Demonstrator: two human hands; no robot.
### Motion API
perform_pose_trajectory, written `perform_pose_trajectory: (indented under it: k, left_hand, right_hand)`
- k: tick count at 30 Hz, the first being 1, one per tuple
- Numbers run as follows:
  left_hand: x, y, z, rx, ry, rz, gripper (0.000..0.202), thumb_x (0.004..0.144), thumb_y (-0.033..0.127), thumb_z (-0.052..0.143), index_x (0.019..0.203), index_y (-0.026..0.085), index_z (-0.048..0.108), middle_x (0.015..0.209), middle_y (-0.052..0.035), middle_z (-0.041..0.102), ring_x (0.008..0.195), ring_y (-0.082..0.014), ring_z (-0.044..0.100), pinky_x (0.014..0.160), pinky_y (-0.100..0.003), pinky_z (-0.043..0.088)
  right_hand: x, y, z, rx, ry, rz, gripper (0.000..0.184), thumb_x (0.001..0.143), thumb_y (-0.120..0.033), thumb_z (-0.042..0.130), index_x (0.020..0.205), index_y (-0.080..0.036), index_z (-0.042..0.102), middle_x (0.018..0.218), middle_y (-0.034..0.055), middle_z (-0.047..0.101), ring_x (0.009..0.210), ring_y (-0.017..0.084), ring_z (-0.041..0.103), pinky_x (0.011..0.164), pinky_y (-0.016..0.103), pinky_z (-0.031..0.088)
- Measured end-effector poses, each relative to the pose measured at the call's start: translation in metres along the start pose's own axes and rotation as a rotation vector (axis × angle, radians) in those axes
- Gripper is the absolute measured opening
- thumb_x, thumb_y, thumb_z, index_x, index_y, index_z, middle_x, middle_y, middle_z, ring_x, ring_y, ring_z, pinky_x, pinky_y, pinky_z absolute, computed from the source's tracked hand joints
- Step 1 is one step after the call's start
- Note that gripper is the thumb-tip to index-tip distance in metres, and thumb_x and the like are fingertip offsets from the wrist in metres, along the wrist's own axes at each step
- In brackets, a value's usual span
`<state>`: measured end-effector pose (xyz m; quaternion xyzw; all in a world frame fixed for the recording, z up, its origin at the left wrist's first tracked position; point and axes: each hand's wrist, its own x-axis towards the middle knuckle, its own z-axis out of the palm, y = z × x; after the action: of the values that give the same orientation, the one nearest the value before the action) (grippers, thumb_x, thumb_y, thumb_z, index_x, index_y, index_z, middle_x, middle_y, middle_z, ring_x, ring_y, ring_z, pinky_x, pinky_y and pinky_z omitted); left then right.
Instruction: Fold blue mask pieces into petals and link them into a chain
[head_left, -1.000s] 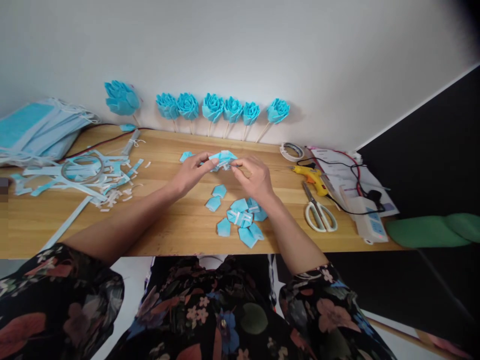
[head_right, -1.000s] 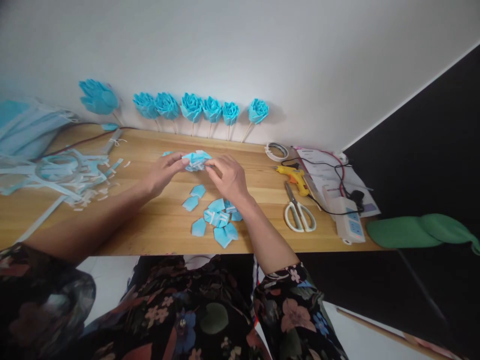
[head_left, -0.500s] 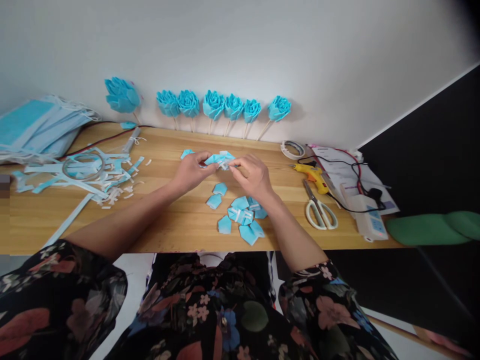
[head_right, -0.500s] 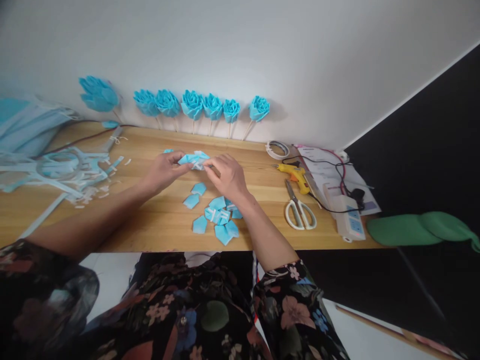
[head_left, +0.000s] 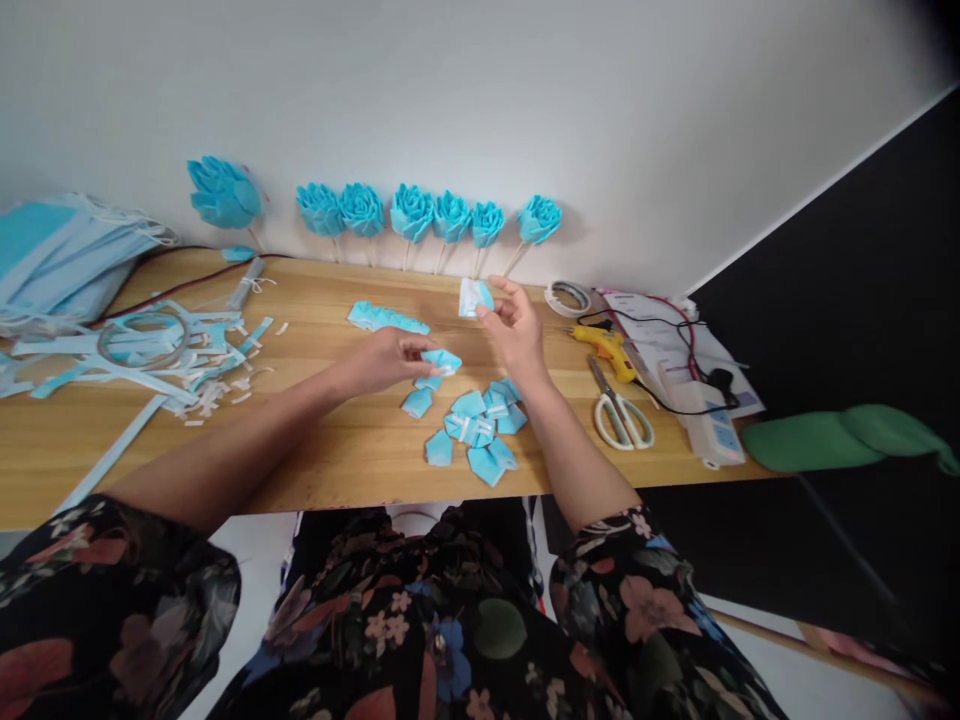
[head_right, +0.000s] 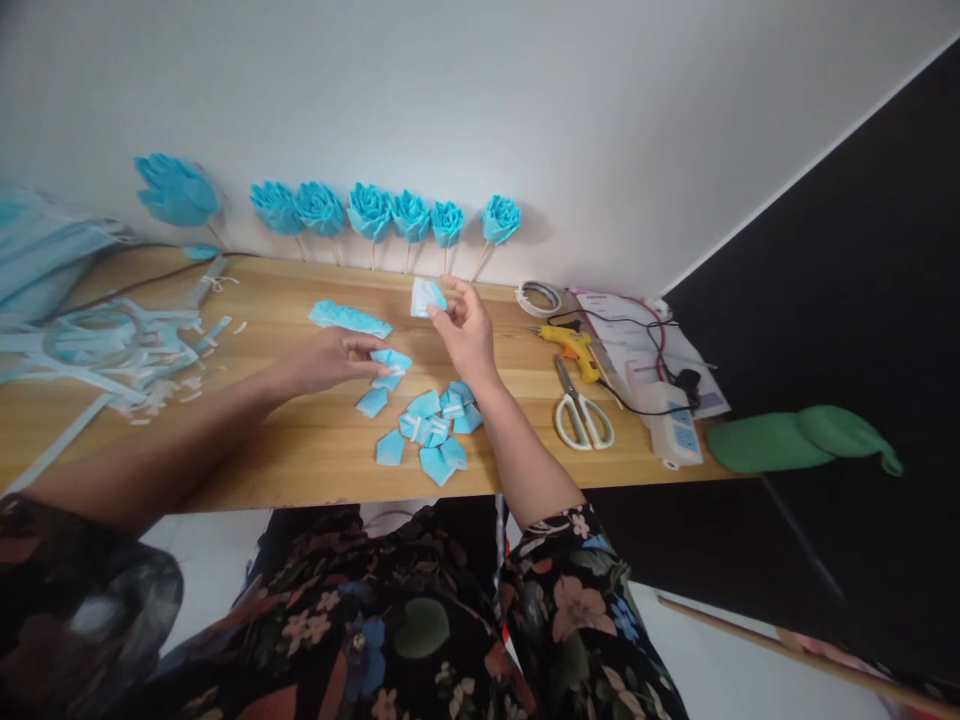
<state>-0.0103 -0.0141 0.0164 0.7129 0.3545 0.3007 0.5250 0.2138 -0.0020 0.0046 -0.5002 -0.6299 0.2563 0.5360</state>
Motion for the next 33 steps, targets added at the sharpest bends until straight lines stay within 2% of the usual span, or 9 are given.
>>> perform_pose_trajectory:
  k: [3, 5, 8, 10, 13, 18, 24, 27, 33]
  left_hand:
    - [0.001, -0.003, 0.001, 0.093, -0.183, 0.005, 0.044, 0.066, 0.040, 0.080, 0.105, 0.021, 0.073, 0.070, -0.0003, 0.068, 0.061, -0.0148, 0.057, 0.058, -0.026, 0.042]
    - [0.002, -0.002, 0.000, 0.130, -0.133, 0.039, 0.049, 0.069, 0.045, 0.078, 0.111, 0.021, 0.071, 0.079, -0.0024, 0.070, 0.068, -0.0162, 0.059, 0.063, -0.027, 0.045]
    - [0.003, 0.004, -0.001, 0.153, 0.055, 0.072, 0.041, 0.077, 0.050, 0.069, 0.105, 0.019, 0.073, 0.095, -0.0058, 0.072, 0.083, -0.0192, 0.062, 0.076, -0.031, 0.047]
    - [0.003, 0.007, -0.001, 0.100, 0.127, 0.059, 0.040, 0.078, 0.051, 0.068, 0.098, 0.018, 0.073, 0.099, -0.0067, 0.072, 0.089, -0.0206, 0.062, 0.081, -0.033, 0.047]
    - [0.005, 0.008, 0.001, -0.032, 0.162, 0.027, 0.038, 0.074, 0.050, 0.071, 0.092, 0.016, 0.070, 0.094, -0.0054, 0.071, 0.085, -0.0187, 0.061, 0.081, -0.032, 0.045]
    - [0.003, 0.008, 0.002, -0.161, 0.217, -0.008, 0.029, 0.073, 0.045, 0.072, 0.077, 0.016, 0.064, 0.073, 0.0000, 0.060, 0.069, -0.0130, 0.052, 0.071, -0.029, 0.040]
    - [0.002, 0.008, 0.001, -0.140, 0.216, -0.009, 0.025, 0.075, 0.038, 0.070, 0.067, 0.018, 0.057, 0.065, 0.0020, 0.054, 0.063, -0.0116, 0.048, 0.065, -0.028, 0.037]
    - [0.003, 0.006, 0.002, -0.084, 0.193, 0.002, 0.026, 0.075, 0.039, 0.070, 0.067, 0.018, 0.059, 0.064, 0.0024, 0.055, 0.061, -0.0113, 0.047, 0.062, -0.027, 0.036]
    - [0.001, 0.010, 0.003, -0.040, 0.147, 0.023, 0.035, 0.084, 0.049, 0.061, 0.069, 0.017, 0.063, 0.069, -0.0023, 0.063, 0.069, -0.0151, 0.057, 0.070, -0.029, 0.045]
  right_hand:
    - [-0.001, 0.002, 0.003, 0.034, -0.062, 0.034, 0.054, 0.087, -0.042, 0.061, 0.136, -0.025, 0.048, 0.082, 0.0001, 0.066, 0.077, 0.017, 0.064, 0.073, 0.032, 0.053]
    - [-0.004, -0.001, 0.005, 0.054, -0.093, 0.045, 0.055, 0.086, -0.043, 0.062, 0.137, -0.025, 0.049, 0.080, -0.0006, 0.065, 0.075, 0.017, 0.063, 0.072, 0.031, 0.053]
    - [-0.009, -0.008, 0.008, 0.076, -0.128, 0.035, 0.055, 0.084, -0.041, 0.064, 0.135, -0.024, 0.052, 0.075, -0.0025, 0.063, 0.070, 0.015, 0.060, 0.071, 0.030, 0.053]
    - [-0.012, -0.014, 0.010, 0.091, -0.158, 0.014, 0.053, 0.084, -0.039, 0.065, 0.133, -0.023, 0.055, 0.072, -0.0035, 0.062, 0.068, 0.014, 0.060, 0.072, 0.031, 0.053]
    - [-0.016, -0.022, 0.011, 0.107, -0.211, -0.016, 0.049, 0.083, -0.036, 0.065, 0.130, -0.023, 0.058, 0.076, -0.0026, 0.065, 0.072, 0.015, 0.062, 0.079, 0.033, 0.055]
    - [-0.021, -0.027, 0.012, 0.049, -0.256, -0.055, 0.048, 0.084, -0.034, 0.066, 0.131, -0.026, 0.059, 0.086, -0.0007, 0.071, 0.081, 0.017, 0.066, 0.087, 0.037, 0.055]
    - [-0.021, -0.026, 0.011, 0.050, -0.269, -0.030, 0.044, 0.087, -0.041, 0.063, 0.129, -0.026, 0.062, 0.094, 0.0021, 0.072, 0.088, 0.018, 0.067, 0.089, 0.039, 0.056]
    - [-0.021, -0.025, 0.012, 0.052, -0.306, -0.037, 0.047, 0.084, -0.039, 0.066, 0.129, -0.027, 0.062, 0.103, 0.0028, 0.072, 0.096, 0.019, 0.067, 0.092, 0.038, 0.056]
    - [-0.020, -0.023, 0.013, 0.087, -0.261, -0.011, 0.045, 0.085, -0.033, 0.061, 0.129, -0.025, 0.062, 0.098, 0.0016, 0.071, 0.091, 0.017, 0.067, 0.090, 0.036, 0.056]
